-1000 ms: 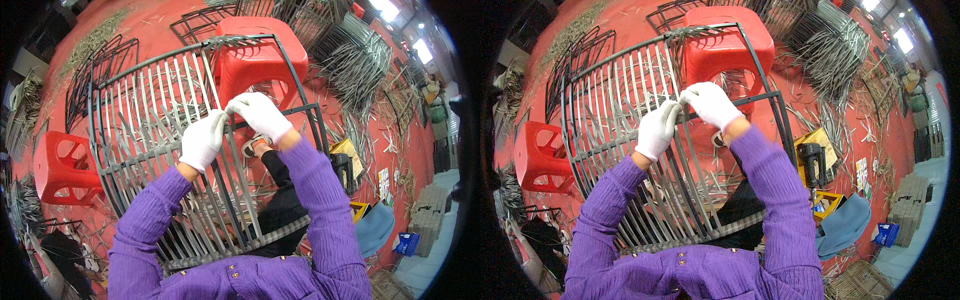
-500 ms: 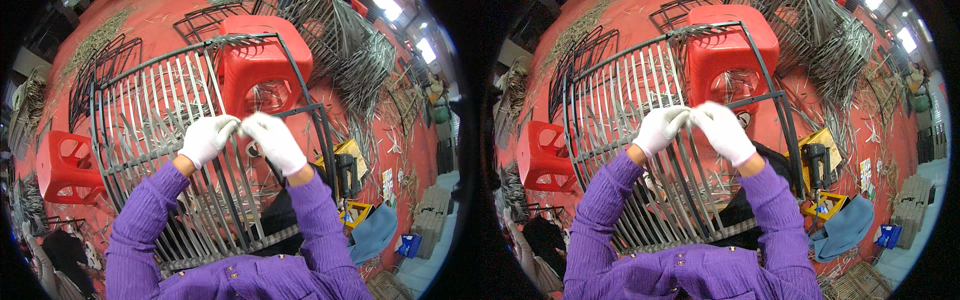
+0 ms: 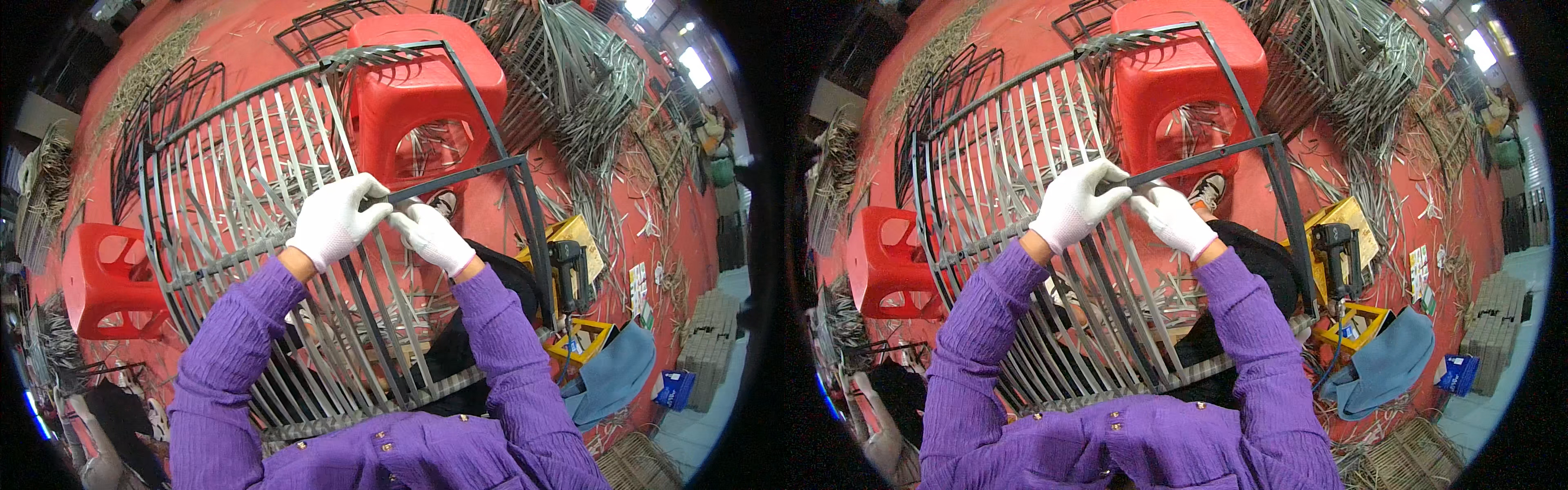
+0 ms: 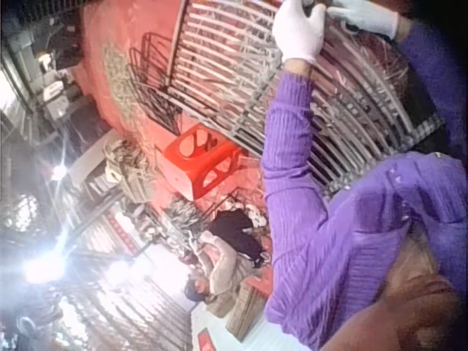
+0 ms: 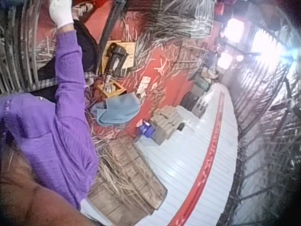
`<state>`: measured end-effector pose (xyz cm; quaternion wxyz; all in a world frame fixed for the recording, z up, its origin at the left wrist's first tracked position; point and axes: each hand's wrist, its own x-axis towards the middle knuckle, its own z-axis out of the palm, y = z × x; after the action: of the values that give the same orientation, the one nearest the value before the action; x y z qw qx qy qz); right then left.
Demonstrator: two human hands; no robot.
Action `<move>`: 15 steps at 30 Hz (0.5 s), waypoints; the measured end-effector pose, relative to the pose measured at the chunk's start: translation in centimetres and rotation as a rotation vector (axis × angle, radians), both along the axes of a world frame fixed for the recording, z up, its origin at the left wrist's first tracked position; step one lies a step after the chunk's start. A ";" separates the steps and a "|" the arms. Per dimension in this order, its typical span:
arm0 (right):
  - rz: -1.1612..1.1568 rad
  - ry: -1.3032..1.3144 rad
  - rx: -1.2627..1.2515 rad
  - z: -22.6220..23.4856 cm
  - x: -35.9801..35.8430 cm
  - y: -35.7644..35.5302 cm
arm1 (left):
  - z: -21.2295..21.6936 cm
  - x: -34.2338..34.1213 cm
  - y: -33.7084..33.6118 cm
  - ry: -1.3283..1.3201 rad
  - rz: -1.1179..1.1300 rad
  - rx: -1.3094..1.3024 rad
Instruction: The person assembles a metal frame by hand, inserting and securing thin metal strips into a rectangular frame. They repeatedly position and fasten the strips, occasionally using a handheld tool to tighten connections. The work continues on the same frame throughout the clip.
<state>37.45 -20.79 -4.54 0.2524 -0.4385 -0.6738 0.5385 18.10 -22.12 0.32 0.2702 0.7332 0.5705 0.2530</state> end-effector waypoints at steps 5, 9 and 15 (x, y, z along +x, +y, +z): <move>-0.010 0.205 0.199 2.4 0.2 -3.1 | 0.0 0.3 -0.7 0.233 -0.108 0.226; -0.104 -0.097 0.718 5.3 9.5 -6.3 | -1.1 1.6 -1.5 0.161 0.072 0.395; -1.006 -0.942 -0.051 -5.3 29.5 -9.5 | -1.5 1.8 -0.6 0.126 0.162 0.229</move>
<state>66.92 -30.28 -9.84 0.1416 -0.8910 -0.4133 0.1234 19.91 -22.77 -1.17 0.1269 0.7253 0.6110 0.2908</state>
